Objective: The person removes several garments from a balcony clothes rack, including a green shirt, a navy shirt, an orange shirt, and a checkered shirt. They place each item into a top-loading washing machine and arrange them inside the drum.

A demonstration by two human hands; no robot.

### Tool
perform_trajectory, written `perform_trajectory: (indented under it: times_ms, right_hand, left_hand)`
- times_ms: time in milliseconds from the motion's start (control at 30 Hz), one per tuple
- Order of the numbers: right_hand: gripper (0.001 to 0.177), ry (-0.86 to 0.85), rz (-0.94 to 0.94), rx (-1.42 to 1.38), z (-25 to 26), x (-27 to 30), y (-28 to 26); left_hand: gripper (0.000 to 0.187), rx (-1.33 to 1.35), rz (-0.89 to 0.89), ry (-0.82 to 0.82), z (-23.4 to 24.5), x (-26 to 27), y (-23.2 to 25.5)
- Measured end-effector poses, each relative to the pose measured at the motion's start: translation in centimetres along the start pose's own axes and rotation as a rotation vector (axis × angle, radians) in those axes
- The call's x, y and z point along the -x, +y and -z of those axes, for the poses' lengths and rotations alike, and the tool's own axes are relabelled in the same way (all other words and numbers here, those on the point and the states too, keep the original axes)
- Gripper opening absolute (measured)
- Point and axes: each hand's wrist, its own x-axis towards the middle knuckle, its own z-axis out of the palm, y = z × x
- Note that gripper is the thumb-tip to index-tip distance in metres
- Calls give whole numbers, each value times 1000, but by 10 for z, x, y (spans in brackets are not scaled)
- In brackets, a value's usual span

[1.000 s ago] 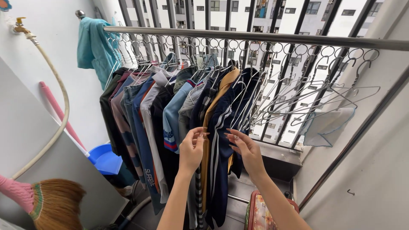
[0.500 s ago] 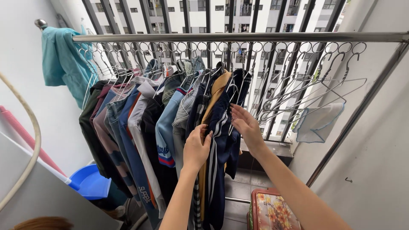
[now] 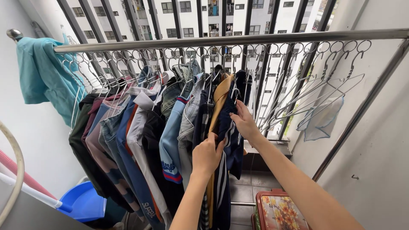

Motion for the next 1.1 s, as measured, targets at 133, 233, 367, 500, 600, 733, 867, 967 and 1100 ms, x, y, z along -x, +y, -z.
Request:
perform_trajectory:
  times_ms: [133, 233, 367, 500, 600, 733, 867, 967, 1100]
  right_hand:
    - [76, -23, -50, 140, -4, -7, 6]
    - [88, -1, -108, 395, -6, -4, -8]
    - [93, -47, -104, 599, -1, 3, -21]
    - [98, -110, -160, 690, 6, 10, -36]
    - [101, -115, -168, 745, 22, 10, -61]
    - [84, -134, -91, 805, 37, 4, -49]
    - [71, -185, 31, 827, 48, 11, -46]
    - [74, -240, 77, 842, 58, 13, -49]
    - [69, -354, 100, 850, 69, 16, -48]
  left_hand:
    - [24, 18, -37, 9, -7, 3, -1]
    - [24, 42, -54, 8, -3, 9, 0]
    - [23, 140, -38, 4, 2, 15, 4]
    - [27, 195, -24, -7, -2, 20, 9]
    - [26, 185, -21, -1, -3, 23, 16]
    - [26, 202, -26, -11, -3, 25, 28]
    - [24, 181, -32, -28, -9, 30, 37]
    - [23, 208, -34, -52, -10, 33, 47]
    - [21, 294, -27, -91, -12, 37, 57]
